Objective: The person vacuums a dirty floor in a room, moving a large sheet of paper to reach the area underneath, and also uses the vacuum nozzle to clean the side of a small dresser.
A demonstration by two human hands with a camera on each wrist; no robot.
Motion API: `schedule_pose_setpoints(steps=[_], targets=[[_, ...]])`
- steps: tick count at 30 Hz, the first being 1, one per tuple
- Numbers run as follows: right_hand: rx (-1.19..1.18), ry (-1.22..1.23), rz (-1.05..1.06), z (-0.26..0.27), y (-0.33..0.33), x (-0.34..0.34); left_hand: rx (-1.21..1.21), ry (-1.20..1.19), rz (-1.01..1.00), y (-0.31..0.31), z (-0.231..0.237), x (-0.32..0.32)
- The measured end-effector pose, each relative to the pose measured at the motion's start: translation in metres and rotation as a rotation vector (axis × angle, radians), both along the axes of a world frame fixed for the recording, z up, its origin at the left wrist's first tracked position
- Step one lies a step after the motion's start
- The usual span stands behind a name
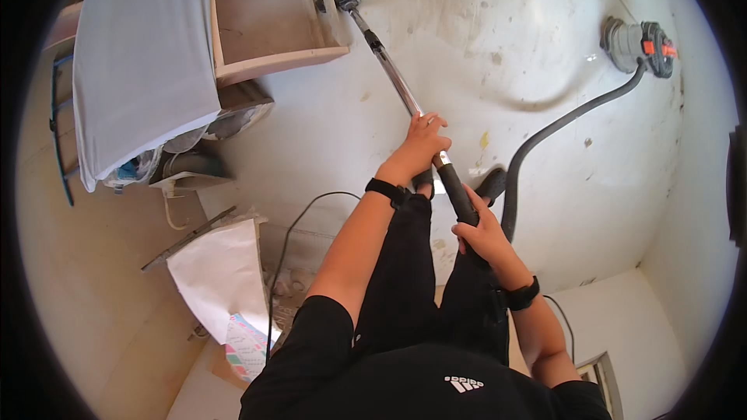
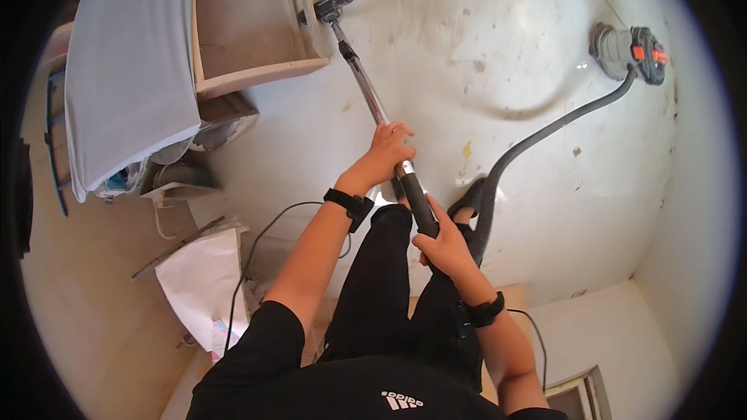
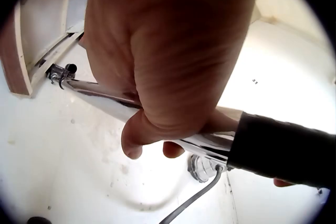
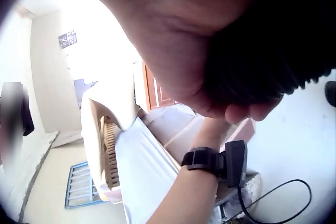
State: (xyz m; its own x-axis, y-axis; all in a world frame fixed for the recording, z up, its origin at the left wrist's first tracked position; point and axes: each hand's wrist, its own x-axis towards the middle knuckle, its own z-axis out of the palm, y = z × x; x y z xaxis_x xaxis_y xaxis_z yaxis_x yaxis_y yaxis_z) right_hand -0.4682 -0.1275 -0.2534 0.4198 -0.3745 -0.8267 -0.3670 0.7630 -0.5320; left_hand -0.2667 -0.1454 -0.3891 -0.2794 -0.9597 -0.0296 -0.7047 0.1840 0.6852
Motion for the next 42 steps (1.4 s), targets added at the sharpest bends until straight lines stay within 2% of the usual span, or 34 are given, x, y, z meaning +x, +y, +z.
schedule_pose_setpoints(steps=[2, 4, 5, 6, 7, 10, 12, 15, 19, 23, 25, 27, 29, 36, 42], targets=[[-0.110, 0.026, 0.024, 0.012, -0.003, -0.007, -0.012, 0.047, -0.029, -0.013, 0.007, -0.006], [-0.100, 0.091, 0.065, 0.053, -0.010, -0.022, -0.040, 0.181, -0.021, -0.011, 0.007, -0.036], [-0.096, 0.159, 0.118, 0.073, -0.014, -0.031, 0.082, 0.276, 0.020, -0.011, 0.030, -0.055], [-0.126, 0.224, 0.174, 0.088, -0.017, -0.040, -0.004, 0.257, -0.003, -0.008, 0.033, -0.072], [-0.152, 0.291, 0.229, 0.100, -0.019, -0.049, 0.026, 0.293, -0.018, -0.010, 0.048, -0.084], [-0.074, 0.268, 0.127, 0.116, -0.032, -0.062, 0.017, 0.264, -0.020, -0.019, 0.058, -0.110], [-0.070, 0.270, 0.152, 0.113, -0.044, -0.060, 0.015, 0.267, -0.012, -0.030, 0.052, -0.107], [-0.079, 0.241, 0.152, 0.092, -0.062, -0.041, -0.055, 0.139, 0.016, -0.051, 0.034, -0.084], [-0.017, 0.073, 0.120, 0.056, -0.089, -0.010, 0.033, 0.036, 0.006, -0.088, 0.019, -0.035], [0.164, -0.067, 0.014, 0.045, -0.130, 0.028, 0.130, -0.104, -0.089, -0.135, 0.016, 0.015], [0.212, -0.160, -0.051, 0.037, -0.151, 0.040, 0.265, -0.172, -0.165, -0.160, 0.019, 0.035], [0.303, -0.229, -0.100, 0.016, -0.168, 0.046, 0.270, -0.188, -0.220, -0.186, 0.018, 0.051], [0.351, -0.188, -0.125, 0.027, -0.196, 0.060, 0.273, -0.227, -0.246, -0.210, 0.020, 0.064], [0.459, -0.291, -0.269, 0.032, -0.254, 0.101, 0.300, -0.261, -0.335, -0.280, 0.036, 0.113], [0.400, -0.279, -0.311, 0.037, -0.282, 0.152, 0.300, -0.226, -0.392, -0.320, 0.032, 0.161]])
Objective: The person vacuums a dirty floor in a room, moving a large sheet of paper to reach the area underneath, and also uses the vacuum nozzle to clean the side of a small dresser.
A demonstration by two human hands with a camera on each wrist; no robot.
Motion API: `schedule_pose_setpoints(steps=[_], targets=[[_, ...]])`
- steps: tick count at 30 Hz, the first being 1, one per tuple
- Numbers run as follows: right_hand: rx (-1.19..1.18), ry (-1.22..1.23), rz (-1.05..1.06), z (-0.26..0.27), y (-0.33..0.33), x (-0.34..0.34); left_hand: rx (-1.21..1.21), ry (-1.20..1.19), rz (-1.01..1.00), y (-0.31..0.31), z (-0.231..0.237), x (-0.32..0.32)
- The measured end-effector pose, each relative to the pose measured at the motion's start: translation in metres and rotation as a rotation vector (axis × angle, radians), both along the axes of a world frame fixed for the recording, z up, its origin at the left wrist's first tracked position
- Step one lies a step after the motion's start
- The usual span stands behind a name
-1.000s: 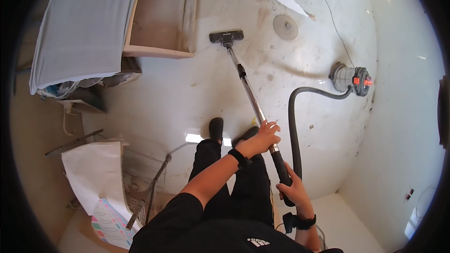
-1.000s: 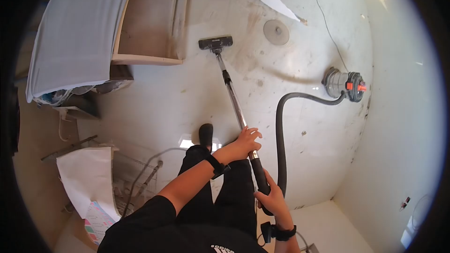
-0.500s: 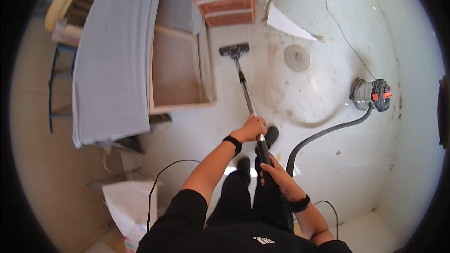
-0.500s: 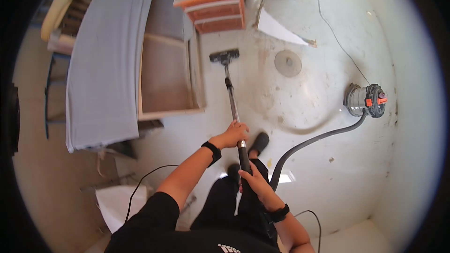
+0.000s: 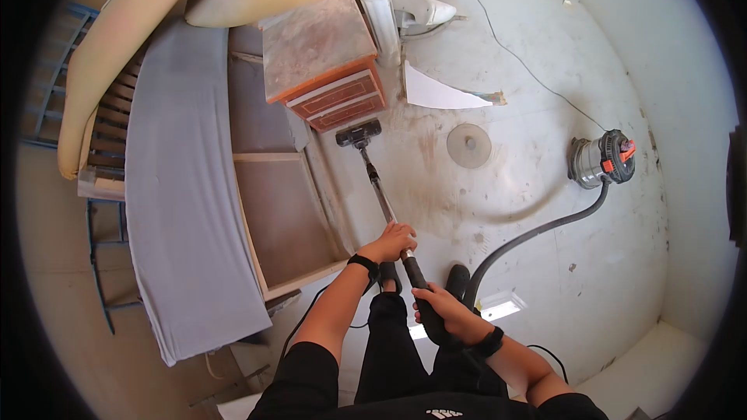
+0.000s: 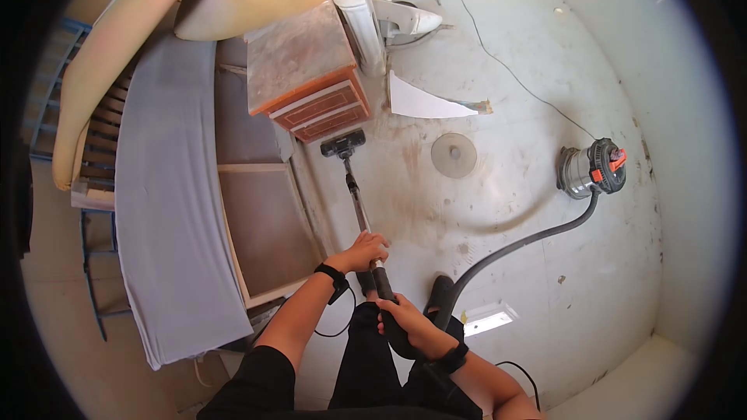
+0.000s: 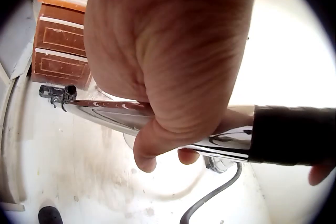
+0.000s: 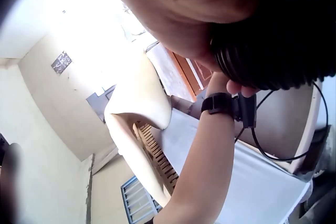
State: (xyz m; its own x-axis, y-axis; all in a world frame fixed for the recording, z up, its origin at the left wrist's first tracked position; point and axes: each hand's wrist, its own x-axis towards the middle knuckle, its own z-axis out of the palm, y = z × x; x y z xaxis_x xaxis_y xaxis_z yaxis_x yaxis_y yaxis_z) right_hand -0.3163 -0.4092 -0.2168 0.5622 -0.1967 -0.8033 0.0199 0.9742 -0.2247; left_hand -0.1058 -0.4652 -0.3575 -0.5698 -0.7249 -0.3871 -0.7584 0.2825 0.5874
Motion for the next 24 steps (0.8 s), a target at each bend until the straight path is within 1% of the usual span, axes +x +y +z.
schedule_pose_setpoints(steps=[2, 4, 5, 7, 10, 11, 13, 15, 16, 19, 21, 23, 24], targets=[[-0.058, 0.029, -0.004, 0.001, -0.010, 0.019, -0.001, 0.019, -0.007, -0.015, -0.005, 0.018], [-0.079, 0.046, 0.055, 0.008, -0.020, 0.034, 0.035, 0.103, -0.052, -0.024, -0.007, 0.031], [-0.088, 0.089, 0.078, 0.016, -0.022, 0.038, -0.070, 0.124, -0.040, -0.019, -0.007, 0.033], [-0.081, 0.155, 0.094, 0.020, -0.021, 0.042, -0.105, 0.225, -0.018, -0.018, -0.006, 0.033], [-0.073, 0.220, 0.083, 0.029, -0.015, 0.037, -0.124, 0.206, 0.024, -0.005, -0.015, 0.017], [-0.055, 0.239, 0.099, 0.038, -0.013, 0.033, -0.169, 0.248, 0.028, 0.003, -0.015, 0.010], [-0.030, 0.272, 0.103, 0.072, -0.012, 0.027, -0.069, 0.317, 0.065, 0.015, 0.008, -0.007], [0.031, 0.311, 0.133, 0.099, -0.006, 0.014, -0.001, 0.429, 0.092, 0.032, 0.027, -0.025], [0.059, 0.338, 0.153, 0.109, -0.004, 0.008, 0.066, 0.444, 0.081, 0.035, 0.041, -0.031], [0.101, 0.365, 0.158, 0.129, -0.008, 0.008, 0.085, 0.462, 0.059, 0.041, 0.050, -0.039], [0.085, 0.376, 0.163, 0.124, -0.016, 0.019, 0.079, 0.456, 0.071, 0.032, 0.041, -0.031], [0.020, 0.351, 0.172, 0.104, -0.027, 0.036, 0.075, 0.429, 0.087, 0.011, 0.028, -0.011], [0.004, 0.340, 0.156, 0.095, -0.033, 0.048, 0.012, 0.416, 0.083, 0.000, 0.019, 0.002]])
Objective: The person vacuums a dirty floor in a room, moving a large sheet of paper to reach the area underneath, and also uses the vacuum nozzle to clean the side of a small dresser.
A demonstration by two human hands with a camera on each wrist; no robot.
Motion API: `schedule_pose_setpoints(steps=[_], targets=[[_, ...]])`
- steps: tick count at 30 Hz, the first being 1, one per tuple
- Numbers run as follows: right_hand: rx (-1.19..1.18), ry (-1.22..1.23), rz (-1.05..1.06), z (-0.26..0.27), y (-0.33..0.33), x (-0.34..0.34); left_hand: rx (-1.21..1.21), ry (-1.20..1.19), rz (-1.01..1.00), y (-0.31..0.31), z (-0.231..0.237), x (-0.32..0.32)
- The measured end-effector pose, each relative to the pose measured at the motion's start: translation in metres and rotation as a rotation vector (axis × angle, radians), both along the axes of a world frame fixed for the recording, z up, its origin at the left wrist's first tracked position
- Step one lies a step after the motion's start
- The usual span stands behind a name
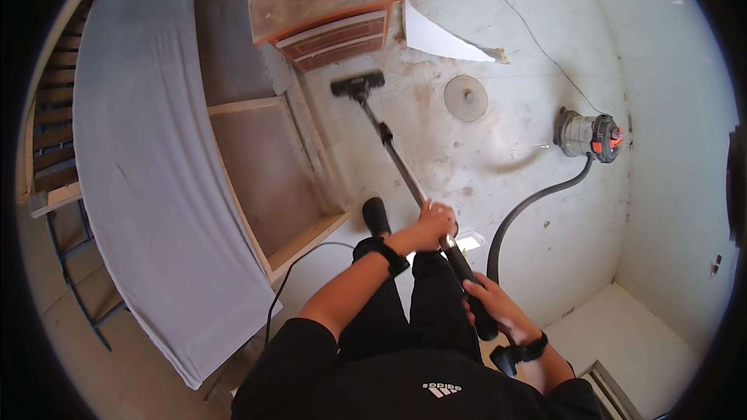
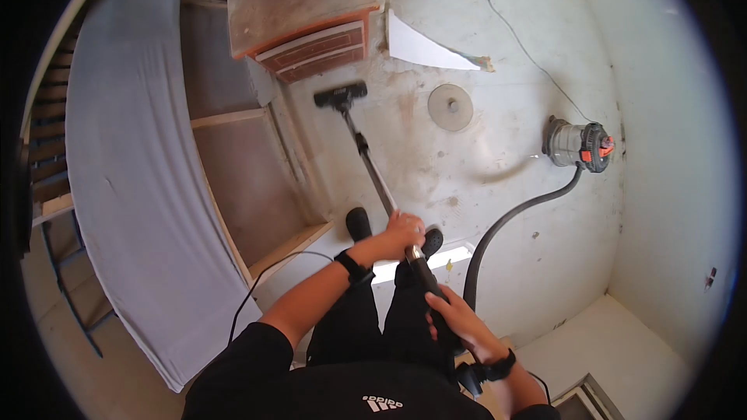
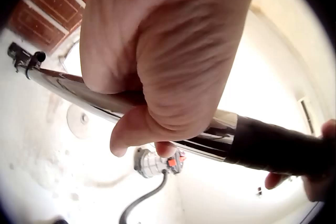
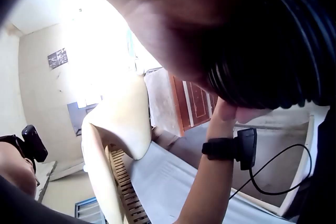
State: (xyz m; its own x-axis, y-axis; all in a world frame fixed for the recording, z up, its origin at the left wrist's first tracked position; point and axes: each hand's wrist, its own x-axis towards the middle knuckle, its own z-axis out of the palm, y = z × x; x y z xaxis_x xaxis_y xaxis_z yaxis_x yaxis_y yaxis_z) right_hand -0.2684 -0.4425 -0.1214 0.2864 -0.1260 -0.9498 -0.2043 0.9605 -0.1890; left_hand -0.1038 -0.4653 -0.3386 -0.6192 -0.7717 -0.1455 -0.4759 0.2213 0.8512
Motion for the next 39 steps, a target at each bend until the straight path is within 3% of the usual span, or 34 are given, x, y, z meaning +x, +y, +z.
schedule_pose_setpoints(steps=[5, 14, 18, 26, 29, 39], targets=[[-0.015, -0.009, -0.010, -0.016, -0.024, 0.033, -0.050, 0.005, 0.016, -0.032, -0.005, 0.037], [-0.090, 0.076, -0.025, -0.013, -0.043, 0.018, -0.098, 0.042, 0.036, -0.050, 0.001, 0.020], [-0.116, 0.129, -0.031, -0.011, -0.025, -0.011, -0.117, 0.083, 0.112, -0.034, 0.000, -0.013], [0.057, 0.330, 0.047, 0.063, 0.043, -0.090, -0.018, 0.294, 0.117, 0.061, 0.053, -0.134], [-0.021, 0.365, 0.096, 0.048, 0.040, -0.092, -0.029, 0.254, 0.130, 0.056, 0.045, -0.139], [-0.142, 0.235, 0.033, -0.034, -0.029, -0.039, -0.157, 0.054, 0.123, -0.050, -0.019, -0.072]])
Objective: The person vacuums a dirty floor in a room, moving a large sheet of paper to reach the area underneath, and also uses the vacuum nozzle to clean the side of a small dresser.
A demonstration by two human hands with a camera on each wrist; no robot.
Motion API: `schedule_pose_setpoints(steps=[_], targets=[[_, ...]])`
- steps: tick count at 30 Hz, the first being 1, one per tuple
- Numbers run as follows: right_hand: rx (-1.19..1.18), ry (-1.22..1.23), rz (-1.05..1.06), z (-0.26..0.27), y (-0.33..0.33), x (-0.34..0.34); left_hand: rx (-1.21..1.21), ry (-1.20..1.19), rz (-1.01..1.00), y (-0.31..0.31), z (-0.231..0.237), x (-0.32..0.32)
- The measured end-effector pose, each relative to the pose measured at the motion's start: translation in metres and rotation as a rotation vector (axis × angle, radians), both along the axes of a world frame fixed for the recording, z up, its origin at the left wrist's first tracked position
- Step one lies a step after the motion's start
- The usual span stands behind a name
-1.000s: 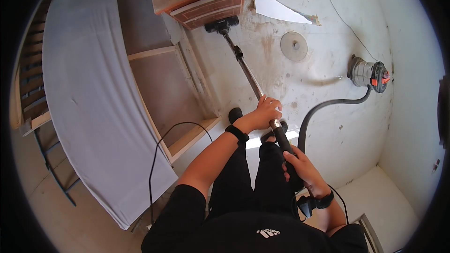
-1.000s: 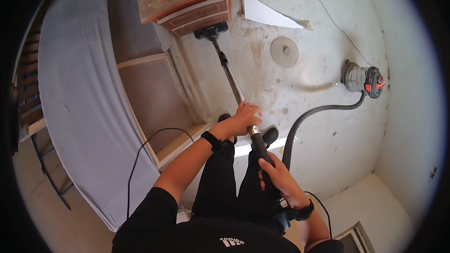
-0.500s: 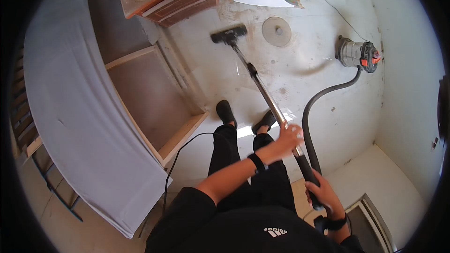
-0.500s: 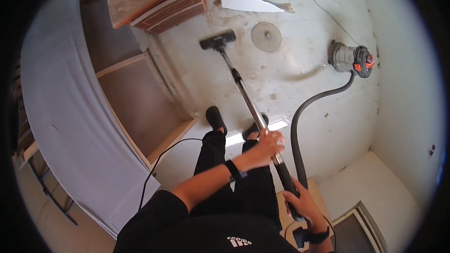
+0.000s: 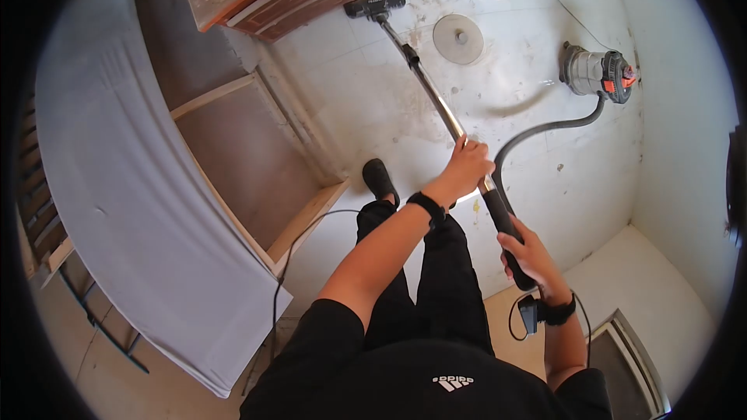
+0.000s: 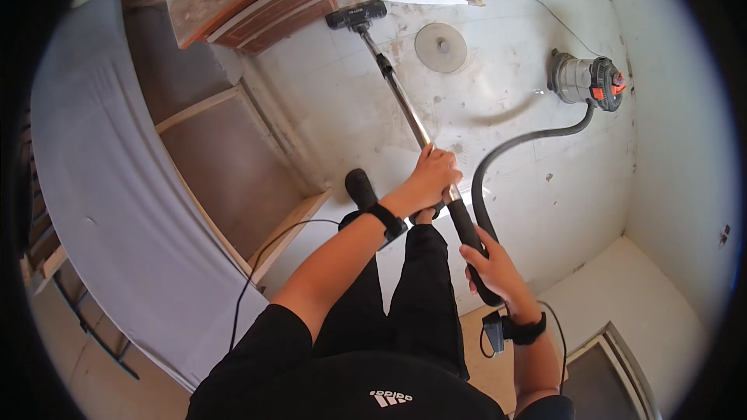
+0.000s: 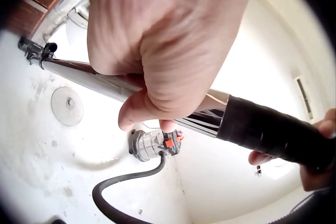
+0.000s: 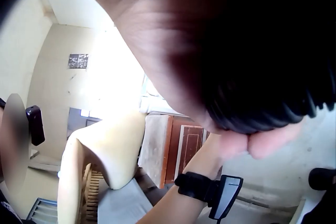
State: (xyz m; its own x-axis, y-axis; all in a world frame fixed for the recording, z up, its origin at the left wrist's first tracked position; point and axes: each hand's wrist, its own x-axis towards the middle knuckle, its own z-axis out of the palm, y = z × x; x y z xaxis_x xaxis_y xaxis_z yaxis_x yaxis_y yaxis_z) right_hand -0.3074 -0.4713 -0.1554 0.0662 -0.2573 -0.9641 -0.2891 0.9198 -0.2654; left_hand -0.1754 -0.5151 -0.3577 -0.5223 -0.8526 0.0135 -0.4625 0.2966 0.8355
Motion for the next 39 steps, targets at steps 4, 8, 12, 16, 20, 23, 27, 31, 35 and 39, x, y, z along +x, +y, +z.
schedule_pose_setpoints(steps=[4, 8, 12, 16, 20, 23, 27, 31, 35, 39], targets=[[-0.016, -0.013, 0.015, -0.002, -0.007, -0.004, 0.021, -0.041, -0.048, -0.012, 0.006, 0.000], [0.002, -0.012, 0.040, -0.005, -0.004, -0.012, 0.056, -0.057, -0.052, -0.007, 0.006, -0.005], [0.023, -0.008, 0.072, -0.006, 0.018, -0.030, 0.066, -0.058, -0.058, 0.018, 0.001, -0.023], [0.064, -0.033, 0.065, -0.004, 0.061, -0.075, 0.041, -0.126, -0.087, 0.062, 0.010, -0.060], [0.100, -0.058, 0.093, 0.001, 0.108, -0.125, 0.094, -0.149, -0.143, 0.111, 0.018, -0.103], [0.113, -0.127, 0.094, 0.004, 0.141, -0.151, 0.115, -0.190, -0.212, 0.147, 0.017, -0.125], [0.120, -0.215, 0.021, -0.004, 0.187, -0.176, 0.149, -0.237, -0.285, 0.183, 0.016, -0.140], [0.121, -0.257, -0.019, -0.015, 0.219, -0.204, 0.176, -0.308, -0.373, 0.201, 0.016, -0.160], [0.145, -0.295, -0.107, -0.003, 0.233, -0.222, 0.213, -0.301, -0.430, 0.213, 0.023, -0.173], [0.193, -0.362, -0.230, 0.011, 0.224, -0.222, 0.237, -0.310, -0.510, 0.201, 0.036, -0.170]])
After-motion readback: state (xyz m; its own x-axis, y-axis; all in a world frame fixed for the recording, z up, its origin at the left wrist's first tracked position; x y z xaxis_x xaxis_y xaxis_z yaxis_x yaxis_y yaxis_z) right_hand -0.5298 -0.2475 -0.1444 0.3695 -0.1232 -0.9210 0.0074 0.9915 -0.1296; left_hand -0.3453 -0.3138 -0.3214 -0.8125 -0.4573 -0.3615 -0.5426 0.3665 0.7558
